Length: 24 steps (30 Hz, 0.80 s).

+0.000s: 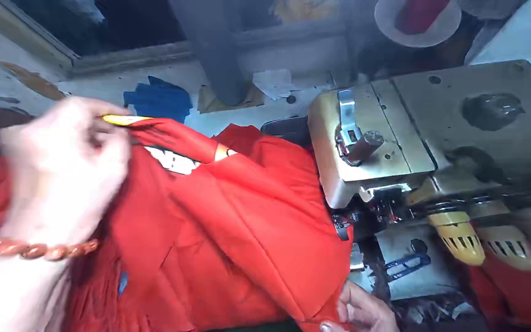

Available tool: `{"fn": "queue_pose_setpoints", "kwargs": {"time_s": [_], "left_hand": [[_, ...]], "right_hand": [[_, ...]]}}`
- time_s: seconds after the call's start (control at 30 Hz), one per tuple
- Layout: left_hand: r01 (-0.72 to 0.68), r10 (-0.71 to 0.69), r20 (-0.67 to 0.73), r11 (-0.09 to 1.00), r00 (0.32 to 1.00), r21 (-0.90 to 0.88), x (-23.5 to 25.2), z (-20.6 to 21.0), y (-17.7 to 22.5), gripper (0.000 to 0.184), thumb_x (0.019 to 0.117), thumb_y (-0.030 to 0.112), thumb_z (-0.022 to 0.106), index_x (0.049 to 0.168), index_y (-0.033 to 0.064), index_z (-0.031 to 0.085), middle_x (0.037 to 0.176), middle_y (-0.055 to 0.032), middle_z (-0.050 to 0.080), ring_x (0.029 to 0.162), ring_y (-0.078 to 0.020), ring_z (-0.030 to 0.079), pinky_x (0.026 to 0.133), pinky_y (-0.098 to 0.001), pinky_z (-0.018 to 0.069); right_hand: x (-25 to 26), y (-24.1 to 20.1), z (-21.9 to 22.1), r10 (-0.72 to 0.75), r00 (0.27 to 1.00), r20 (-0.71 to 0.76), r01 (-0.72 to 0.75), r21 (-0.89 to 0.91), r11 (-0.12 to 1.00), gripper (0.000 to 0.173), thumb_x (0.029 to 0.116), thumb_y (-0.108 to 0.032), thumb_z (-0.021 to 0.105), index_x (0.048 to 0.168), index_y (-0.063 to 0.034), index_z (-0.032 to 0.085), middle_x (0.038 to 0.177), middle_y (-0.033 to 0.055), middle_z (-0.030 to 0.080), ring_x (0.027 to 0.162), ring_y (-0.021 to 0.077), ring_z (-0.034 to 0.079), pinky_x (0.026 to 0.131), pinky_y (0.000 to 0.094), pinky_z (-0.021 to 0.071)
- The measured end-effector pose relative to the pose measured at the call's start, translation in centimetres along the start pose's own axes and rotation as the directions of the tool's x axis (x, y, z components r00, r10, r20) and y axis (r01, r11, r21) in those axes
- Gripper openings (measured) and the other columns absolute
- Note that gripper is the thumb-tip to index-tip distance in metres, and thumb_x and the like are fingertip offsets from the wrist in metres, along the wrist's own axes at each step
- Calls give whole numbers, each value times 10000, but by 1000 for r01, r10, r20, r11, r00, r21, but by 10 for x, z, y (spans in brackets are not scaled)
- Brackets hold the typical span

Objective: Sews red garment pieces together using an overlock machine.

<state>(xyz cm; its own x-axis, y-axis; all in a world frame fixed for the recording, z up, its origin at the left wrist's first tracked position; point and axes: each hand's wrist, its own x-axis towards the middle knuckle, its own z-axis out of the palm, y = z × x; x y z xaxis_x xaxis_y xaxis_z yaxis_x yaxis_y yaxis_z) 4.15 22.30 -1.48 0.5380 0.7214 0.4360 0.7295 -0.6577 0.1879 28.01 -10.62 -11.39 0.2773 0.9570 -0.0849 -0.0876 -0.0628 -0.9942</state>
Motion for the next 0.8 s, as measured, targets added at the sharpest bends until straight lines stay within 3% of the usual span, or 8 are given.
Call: {"fn": "queue_pose_setpoints", "kwargs": {"time_s": [0.1, 0.23, 0.4, 0.5, 0.53, 0.63, 0.67, 0.8], "left_hand": [[189, -170, 144, 974, 975, -125, 8, 16, 43, 446, 952, 131, 503, 1379, 5, 518, 1129, -233, 702, 923, -351, 707, 801, -558, 555], [260, -216, 159, 901, 963, -347, -24, 34, 62, 252, 900, 88, 507, 1041, -14, 689, 964, -91, 738, 828, -98, 707, 784, -319, 590], [423, -192, 471, 785, 861, -453, -55, 45, 68, 556, 753, 108, 732, 1290, 15, 621, 1123, -52, 704, 955, -106, 657, 849, -330, 545], [382, -164, 465, 820, 870, -427, -74, 33, 80, 227, 765, 234, 752, 944, 94, 755, 847, 46, 711, 797, -23, 672, 734, -252, 555], [438, -154, 475, 693, 866, -572, -79, 23, 86, 124, 767, 196, 744, 882, 148, 742, 807, 109, 700, 768, 41, 659, 701, -171, 544], [531, 52, 528, -63, 847, -845, -114, -3, 86, 281, 926, 161, 653, 1148, 295, 762, 1065, 178, 745, 968, 76, 672, 848, -143, 550], [534, 36, 535, -149, 844, -832, -125, -7, 87, 309, 941, 157, 635, 1189, 302, 748, 1102, 174, 740, 998, 68, 667, 879, -152, 543], [720, -236, 686, 99, 688, -687, -141, -11, 77, 367, 924, -18, 561, 1078, 265, 736, 1002, 171, 771, 919, 52, 704, 817, -165, 584]], "right_hand": [[-3, 6, -3, 84, 996, -21, -83, 35, 996, 271, 814, 14, 731, 1032, -59, 587, 768, -133, 675, 709, -73, 620, 683, 163, 531], [-4, 11, -11, 63, 997, 41, -66, 72, 995, 251, 833, 27, 713, 1075, 7, 649, 819, -81, 722, 730, -40, 644, 714, 201, 557], [-2, 15, -14, -1, 996, 91, -6, 77, 997, 73, 862, -3, 707, 929, -11, 682, 782, -71, 714, 719, -63, 630, 687, 172, 540], [-3, 19, -11, -6, 997, 72, 2, 63, 998, 72, 904, -8, 664, 833, 4, 662, 738, -56, 677, 696, -67, 597, 660, 152, 501], [-3, 20, -9, 2, 998, 62, -6, 60, 998, 80, 913, 4, 646, 837, 9, 666, 745, -54, 687, 707, -68, 612, 670, 152, 512], [-2, 19, -8, 9, 998, 66, -13, 61, 998, 83, 915, 24, 627, 841, 35, 665, 757, -38, 692, 733, -77, 614, 690, 142, 508], [-1, 18, -8, 0, 997, 75, -6, 76, 997, 73, 918, 19, 635, 857, 23, 675, 774, -54, 707, 753, -89, 626, 707, 135, 521], [-3, 17, -13, -34, 994, 106, 23, 104, 994, 36, 914, -5, 676, 880, 0, 688, 793, -77, 718, 778, -106, 633, 729, 123, 533]]}}
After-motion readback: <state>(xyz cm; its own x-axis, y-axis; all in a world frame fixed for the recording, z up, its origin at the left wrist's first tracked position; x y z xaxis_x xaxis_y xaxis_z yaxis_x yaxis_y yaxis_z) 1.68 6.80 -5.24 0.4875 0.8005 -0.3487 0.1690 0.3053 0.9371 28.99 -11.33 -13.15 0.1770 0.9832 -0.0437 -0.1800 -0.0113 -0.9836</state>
